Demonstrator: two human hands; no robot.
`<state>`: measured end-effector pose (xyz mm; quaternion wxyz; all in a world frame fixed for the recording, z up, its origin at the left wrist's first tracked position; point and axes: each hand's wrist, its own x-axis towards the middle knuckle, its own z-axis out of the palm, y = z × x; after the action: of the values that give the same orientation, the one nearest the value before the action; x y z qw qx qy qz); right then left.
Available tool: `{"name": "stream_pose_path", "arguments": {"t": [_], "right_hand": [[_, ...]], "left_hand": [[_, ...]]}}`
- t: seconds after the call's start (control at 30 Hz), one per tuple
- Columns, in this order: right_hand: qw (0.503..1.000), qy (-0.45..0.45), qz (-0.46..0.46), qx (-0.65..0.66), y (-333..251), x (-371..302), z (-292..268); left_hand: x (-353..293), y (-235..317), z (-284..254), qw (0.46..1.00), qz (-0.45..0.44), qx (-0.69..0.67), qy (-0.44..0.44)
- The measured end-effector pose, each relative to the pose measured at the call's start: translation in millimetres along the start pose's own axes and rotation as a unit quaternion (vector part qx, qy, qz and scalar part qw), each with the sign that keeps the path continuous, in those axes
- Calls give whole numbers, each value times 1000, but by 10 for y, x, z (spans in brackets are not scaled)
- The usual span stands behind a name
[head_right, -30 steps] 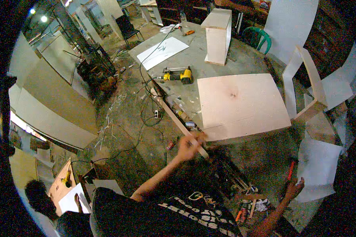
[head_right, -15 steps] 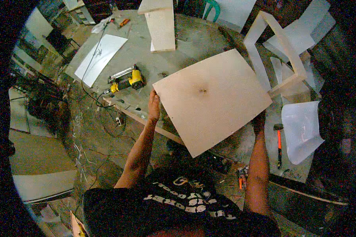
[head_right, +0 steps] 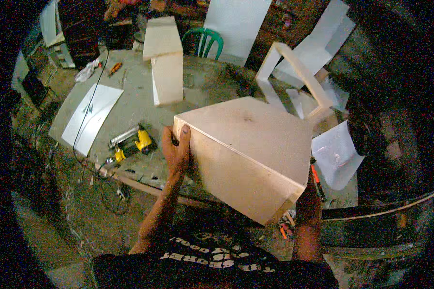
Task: The person assembles a wooden cabinet by hammering nails into the joints of the wooden panels. They repeatedly reposition the cabinet and use a hammer to secure the pieces together.
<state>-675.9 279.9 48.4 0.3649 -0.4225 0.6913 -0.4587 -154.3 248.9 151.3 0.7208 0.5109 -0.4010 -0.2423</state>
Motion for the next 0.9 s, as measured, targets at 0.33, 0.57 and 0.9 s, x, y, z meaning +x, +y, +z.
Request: {"name": "stream_pose_path", "arguments": {"t": [0.33, 0.57, 0.9], "right_hand": [[987, 45, -23, -153, -726, -246, -360], [907, -43, -104, -405, -2378, 869, -204], [926, -35, 50, -372, -1944, 1144, -241]], "left_hand": [[168, 304, -80, 994, 59, 66, -70], [887, -1485, -349, 952, -144, 47, -265], [-788, -2641, -891, 869, -339, 51, -356]]}}
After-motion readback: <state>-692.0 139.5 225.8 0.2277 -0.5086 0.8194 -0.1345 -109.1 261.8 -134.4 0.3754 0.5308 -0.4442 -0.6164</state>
